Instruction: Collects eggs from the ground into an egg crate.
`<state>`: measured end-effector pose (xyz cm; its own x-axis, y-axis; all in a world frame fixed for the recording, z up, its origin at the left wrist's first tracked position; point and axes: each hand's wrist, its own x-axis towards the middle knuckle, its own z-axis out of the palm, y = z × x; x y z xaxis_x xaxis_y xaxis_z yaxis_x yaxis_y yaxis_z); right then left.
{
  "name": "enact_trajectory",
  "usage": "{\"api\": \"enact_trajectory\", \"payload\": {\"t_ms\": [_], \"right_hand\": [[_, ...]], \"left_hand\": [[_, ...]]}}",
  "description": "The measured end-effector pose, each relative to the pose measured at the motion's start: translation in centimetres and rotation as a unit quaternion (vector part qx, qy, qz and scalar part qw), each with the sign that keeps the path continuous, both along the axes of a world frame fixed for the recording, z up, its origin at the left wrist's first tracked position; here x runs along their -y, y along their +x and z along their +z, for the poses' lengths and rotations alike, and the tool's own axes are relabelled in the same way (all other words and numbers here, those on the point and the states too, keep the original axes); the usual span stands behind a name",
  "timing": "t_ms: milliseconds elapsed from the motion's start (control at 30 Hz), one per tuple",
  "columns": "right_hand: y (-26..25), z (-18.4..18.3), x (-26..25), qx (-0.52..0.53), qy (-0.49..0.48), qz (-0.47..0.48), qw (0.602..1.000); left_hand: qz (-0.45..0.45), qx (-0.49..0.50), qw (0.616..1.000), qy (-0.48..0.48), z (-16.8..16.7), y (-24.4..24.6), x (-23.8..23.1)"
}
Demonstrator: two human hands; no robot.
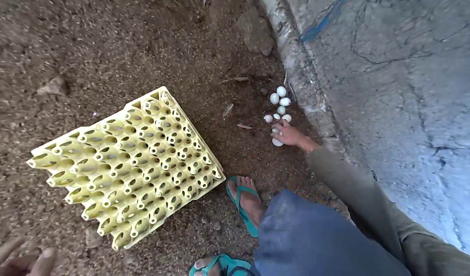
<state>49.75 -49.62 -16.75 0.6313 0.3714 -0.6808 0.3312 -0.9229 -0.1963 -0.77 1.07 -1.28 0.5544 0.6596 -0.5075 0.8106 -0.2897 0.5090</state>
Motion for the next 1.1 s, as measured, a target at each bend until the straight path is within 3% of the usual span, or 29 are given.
{"api": "enact_trajectory", "payload": {"t_ms": [267, 467, 633, 733, 833, 967, 1100], "right_hand": [[-1.9, 0.6, 0.6, -0.06, -0.078, 0.101, 0.99], [-2.6, 0.7, 0.8, -0.048, -0.081, 0.158, 0.983], [-3.9, 0.4, 1.3, -0.022, -0.093, 0.152, 0.984], [-4.7, 1.1, 0.8, 0.005, -0.016, 0.026, 1.0], [-6.0, 4.7, -3.3, 0.027, 0.155, -0.043, 0.987], [-9.4, 11.7, -14.7, 0.009, 0.397, 0.073, 0.915], [-13.9, 15.0, -25.6, -0.048, 0.459, 0.176, 0.869]], "left_hand": [[0.0, 0.031, 0.999, 0.012, 0.5, 0.7, 0.5], [0.005, 0.033, 0.998, 0.046, 0.9, 1.8, 1.4], [-0.01, 0.048, 0.998, 0.038, 0.9, 2.6, 1.7], [0.005, 0.099, 0.995, 0.0, 0.9, 3.5, 2.9], [0.005, 0.174, 0.98, -0.101, 0.9, 6.4, 6.1], [-0.073, 0.24, 0.944, -0.213, 0.5, 12.1, 10.5], [-0.002, 0.299, 0.926, -0.232, 0.5, 15.9, 11.8]]}}
